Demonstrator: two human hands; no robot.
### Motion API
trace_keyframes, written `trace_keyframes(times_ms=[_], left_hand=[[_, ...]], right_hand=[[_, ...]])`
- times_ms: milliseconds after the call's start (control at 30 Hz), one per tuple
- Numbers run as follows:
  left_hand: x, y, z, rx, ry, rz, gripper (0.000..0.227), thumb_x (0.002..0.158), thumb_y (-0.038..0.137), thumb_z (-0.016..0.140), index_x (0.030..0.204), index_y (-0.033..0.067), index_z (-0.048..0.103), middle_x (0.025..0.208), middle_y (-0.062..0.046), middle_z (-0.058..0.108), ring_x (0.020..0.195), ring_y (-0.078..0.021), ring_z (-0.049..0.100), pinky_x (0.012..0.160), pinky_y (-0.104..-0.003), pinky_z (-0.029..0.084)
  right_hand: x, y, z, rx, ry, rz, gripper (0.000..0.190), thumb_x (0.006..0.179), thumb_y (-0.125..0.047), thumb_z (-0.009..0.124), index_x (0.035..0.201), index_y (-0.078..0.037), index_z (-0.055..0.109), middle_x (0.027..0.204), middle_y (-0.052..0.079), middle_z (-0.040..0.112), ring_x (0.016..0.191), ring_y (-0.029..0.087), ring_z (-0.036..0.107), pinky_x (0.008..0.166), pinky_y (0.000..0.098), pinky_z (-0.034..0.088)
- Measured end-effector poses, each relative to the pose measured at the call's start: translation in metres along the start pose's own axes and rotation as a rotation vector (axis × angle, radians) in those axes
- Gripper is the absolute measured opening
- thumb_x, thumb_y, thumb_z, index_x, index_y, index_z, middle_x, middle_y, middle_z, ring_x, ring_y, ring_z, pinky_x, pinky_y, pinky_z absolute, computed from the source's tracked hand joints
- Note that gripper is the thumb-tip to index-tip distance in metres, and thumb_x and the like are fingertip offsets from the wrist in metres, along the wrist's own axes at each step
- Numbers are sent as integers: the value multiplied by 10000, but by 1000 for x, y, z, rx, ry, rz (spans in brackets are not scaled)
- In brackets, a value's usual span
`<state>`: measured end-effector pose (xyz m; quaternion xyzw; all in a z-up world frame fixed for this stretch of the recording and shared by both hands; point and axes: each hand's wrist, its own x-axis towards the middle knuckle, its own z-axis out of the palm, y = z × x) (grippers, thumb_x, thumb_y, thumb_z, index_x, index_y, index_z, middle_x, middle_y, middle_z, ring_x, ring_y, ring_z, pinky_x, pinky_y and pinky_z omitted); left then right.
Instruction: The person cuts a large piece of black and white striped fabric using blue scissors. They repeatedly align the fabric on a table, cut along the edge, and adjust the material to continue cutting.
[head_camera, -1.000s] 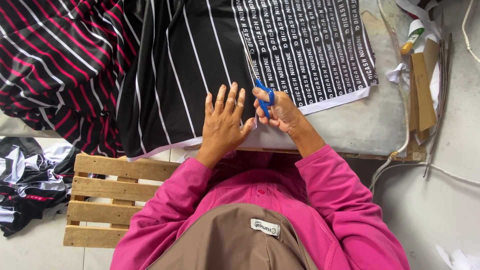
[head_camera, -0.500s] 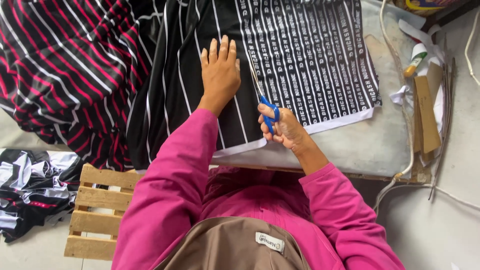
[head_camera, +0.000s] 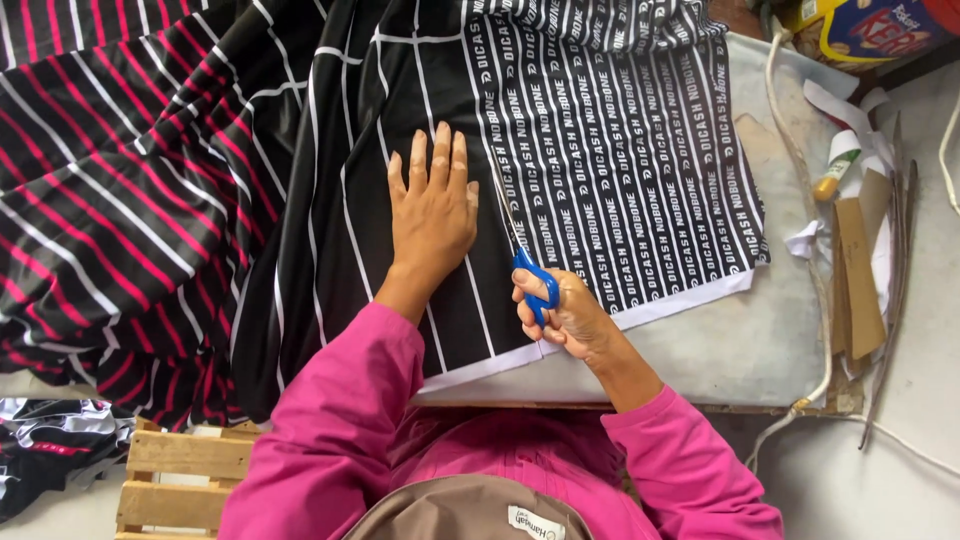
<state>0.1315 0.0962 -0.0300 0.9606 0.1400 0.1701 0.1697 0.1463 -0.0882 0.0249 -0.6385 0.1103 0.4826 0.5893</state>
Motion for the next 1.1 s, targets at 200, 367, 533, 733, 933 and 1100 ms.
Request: trace_keyframes(times_ms=[200, 367, 533, 733, 933, 1100], left_hand=[[3, 0, -3, -21, -42, -20, 508, 951, 214, 430, 1407, 11, 339, 1454, -178, 321, 1343, -384, 247, 1057, -565, 142], [4, -2, -1, -22, -76, -35, 523, 951, 224, 430, 1412, 3, 322, 1468, -179, 295, 1356, -380, 221, 1065, -562, 127], [5, -1, -3, -28, -121, -46, 528, 955, 227, 427, 1419, 4, 310, 1482, -178, 271, 1369, -375, 191, 1074, -562, 101], [6, 0, -5, -34, -162, -63, 530, 958, 225, 422, 1427, 12, 295, 1493, -174, 246, 1378, -369, 172, 1077, -558, 83], [6, 1, -6, -34, -197, -72, 519, 968, 220, 416, 1432, 22, 290, 1500, -169, 231, 1385, -359, 155, 1080, -553, 60], [6, 1, -6, -36, -195, -80, 526, 967, 229, 416, 1438, 34, 283, 1504, -160, 228, 1390, -351, 148, 1087, -549, 53]], right_hand=[[8, -13, 10, -17, 14, -24, 318, 857, -236, 664, 763, 48, 557, 436, 156, 499, 289, 188, 496, 195, 146, 280], [13, -14, 6, -22, 15, 5, 307, 858, -225, 660, 769, 51, 559, 437, 166, 501, 290, 197, 499, 198, 146, 287], [19, -24, 11, 8, -3, 0, 321, 861, -250, 651, 767, 42, 558, 441, 162, 504, 296, 190, 505, 206, 140, 294], [23, -26, 11, -11, 4, -13, 298, 864, -215, 656, 758, 45, 553, 432, 157, 500, 291, 182, 498, 200, 138, 285], [27, -30, 12, 49, -19, 1, 330, 867, -271, 638, 776, 33, 551, 442, 159, 499, 303, 194, 513, 200, 141, 296], [27, -32, 17, 18, -28, -20, 298, 876, -205, 640, 747, 50, 556, 426, 153, 492, 288, 182, 494, 193, 139, 279]])
